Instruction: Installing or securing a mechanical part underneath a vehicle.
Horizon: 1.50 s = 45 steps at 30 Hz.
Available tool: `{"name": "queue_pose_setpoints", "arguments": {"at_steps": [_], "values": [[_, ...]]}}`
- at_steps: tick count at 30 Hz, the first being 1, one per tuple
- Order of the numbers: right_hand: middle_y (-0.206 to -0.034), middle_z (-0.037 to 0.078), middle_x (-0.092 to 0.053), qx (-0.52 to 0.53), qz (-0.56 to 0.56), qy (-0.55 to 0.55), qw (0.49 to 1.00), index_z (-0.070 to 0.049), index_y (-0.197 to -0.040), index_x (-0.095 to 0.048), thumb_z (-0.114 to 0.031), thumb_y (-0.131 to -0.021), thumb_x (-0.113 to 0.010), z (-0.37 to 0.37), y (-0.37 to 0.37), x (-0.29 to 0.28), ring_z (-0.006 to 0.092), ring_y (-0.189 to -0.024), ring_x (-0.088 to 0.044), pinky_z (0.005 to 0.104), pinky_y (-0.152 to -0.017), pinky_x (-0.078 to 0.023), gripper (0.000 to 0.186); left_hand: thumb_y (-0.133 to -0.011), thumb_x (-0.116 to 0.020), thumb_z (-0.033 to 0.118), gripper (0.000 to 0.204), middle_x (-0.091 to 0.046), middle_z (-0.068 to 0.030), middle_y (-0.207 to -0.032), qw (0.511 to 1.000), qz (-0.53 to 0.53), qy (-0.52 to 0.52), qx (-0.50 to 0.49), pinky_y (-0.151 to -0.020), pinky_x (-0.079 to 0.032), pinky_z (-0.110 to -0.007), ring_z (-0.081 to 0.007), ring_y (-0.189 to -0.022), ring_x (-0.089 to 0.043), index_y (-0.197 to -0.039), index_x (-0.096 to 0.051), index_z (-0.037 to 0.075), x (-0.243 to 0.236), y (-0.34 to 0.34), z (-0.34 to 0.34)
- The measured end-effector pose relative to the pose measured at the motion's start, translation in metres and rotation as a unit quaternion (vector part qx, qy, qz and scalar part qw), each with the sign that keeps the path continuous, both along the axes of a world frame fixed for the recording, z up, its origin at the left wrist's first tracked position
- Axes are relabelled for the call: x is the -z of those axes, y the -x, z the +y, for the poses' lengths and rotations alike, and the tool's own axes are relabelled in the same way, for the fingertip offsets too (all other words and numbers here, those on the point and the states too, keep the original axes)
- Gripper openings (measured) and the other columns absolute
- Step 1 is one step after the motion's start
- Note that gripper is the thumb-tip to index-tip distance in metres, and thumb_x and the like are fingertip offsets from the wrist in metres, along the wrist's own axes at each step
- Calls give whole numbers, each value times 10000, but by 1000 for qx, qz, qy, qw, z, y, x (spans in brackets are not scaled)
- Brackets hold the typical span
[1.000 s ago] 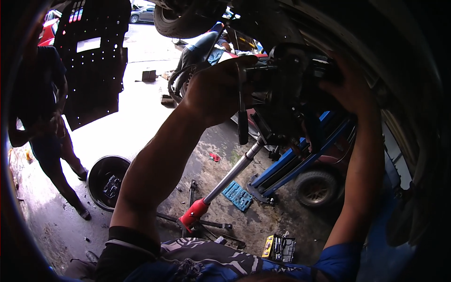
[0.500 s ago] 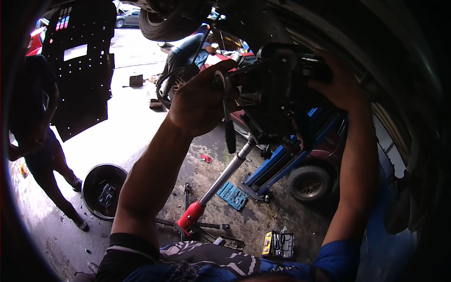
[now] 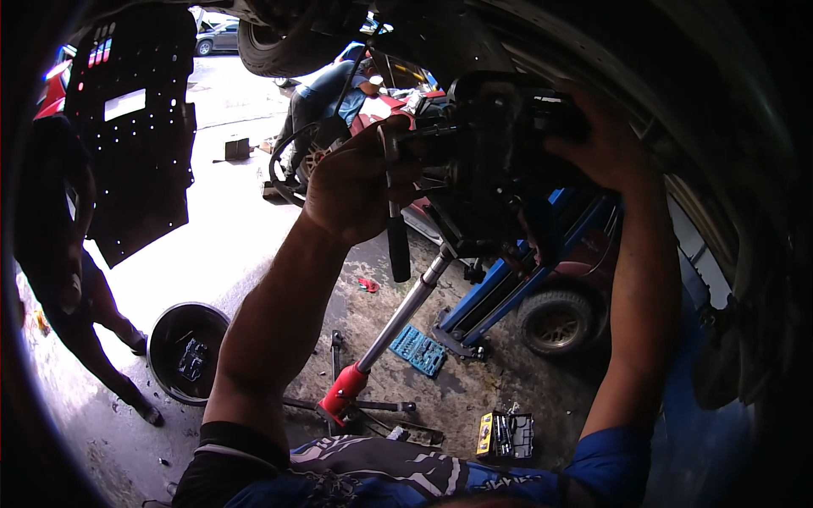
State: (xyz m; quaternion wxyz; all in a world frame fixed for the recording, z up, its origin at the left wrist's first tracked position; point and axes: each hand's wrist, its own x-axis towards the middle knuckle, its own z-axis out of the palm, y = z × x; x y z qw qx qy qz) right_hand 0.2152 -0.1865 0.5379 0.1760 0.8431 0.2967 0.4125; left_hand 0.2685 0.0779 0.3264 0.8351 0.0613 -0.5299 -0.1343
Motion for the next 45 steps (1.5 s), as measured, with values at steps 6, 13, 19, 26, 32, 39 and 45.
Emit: {"name": "queue_pose_setpoints", "arguments": {"at_steps": [6, 13, 19, 26, 32, 39, 45], "values": [[-1339, 175, -553, 15, 27, -15, 999, -142, -1393, -469, -275, -722, -822, 3, 0, 1, 334, -1249, -533, 424, -1041, -441, 770, -871, -546, 32, 431, -615, -158, -1148, 999, -19, 20, 29, -624, -445, -260, -161, -822, -574, -1301, -512, 34, 5, -9, -1], [-1319, 167, -571, 29, 43, -36, 998, -156, -1402, -451, -276, -723, -823, 6, 1, 3, 334, -1217, -561, 427, -1021, -461, 783, -885, -528, 22, 428, -573, -161, -1196, 997, -40, 38, 45, -634, -439, -245, -140, -858, -545, -1311, -488, 15, 3, -8, -2], [-1286, 167, -593, 28, 32, -30, 999, -150, -1388, -461, -272, -727, -821, 3, -1, 2, 335, -1190, -581, 428, -1006, -474, 763, -893, -523, 24, 417, -567, -162, -1194, 996, -58, 42, 58, -651, -458, -249, -141, -870, -549, -1309, -490, 10, 4, -9, -1], [-1265, 168, -604, 12, 27, -18, 999, -139, -1383, -464, -250, -720, -822, 3, -3, 3, 335, -1178, -588, 424, -993, -479, 762, -893, -518, 25, 414, -562, -161, -1188, 996, -48, 40, 57, -659, -466, -248, -141, -866, -544, -1306, -493, 6, 5, -7, 0], [-1251, 170, -610, -13, 3, 3, 1000, -137, -1383, -464, -239, -716, -821, 0, -1, 2, 332, -1170, -592, 421, -988, -480, 764, -889, -513, 23, 422, -560, -159, -1189, 996, -53, 42, 65, -657, -466, -251, -142, -865, -545, -1310, -492, 10, 4, -7, -2], [-1276, 170, -597, 0, 36, -28, 999, -159, -1406, -446, -261, -737, -815, 4, 2, 4, 331, -1182, -587, 430, -992, -479, 771, -881, -525, 33, 414, -572, -152, -1169, 997, -28, 45, 54, -658, -475, -253, -142, -859, -546, -1294, -508, 19, 5, -6, -6], [-1276, 172, -598, 9, 25, -18, 999, -159, -1407, -443, -271, -745, -811, 1, -2, 4, 328, -1185, -587, 435, -991, -480, 766, -874, -540, 44, 406, -581, -146, -1163, 998, -35, 38, 33, -652, -474, -252, -142, -855, -555, -1280, -529, 31, 6, -4, -6]]}}
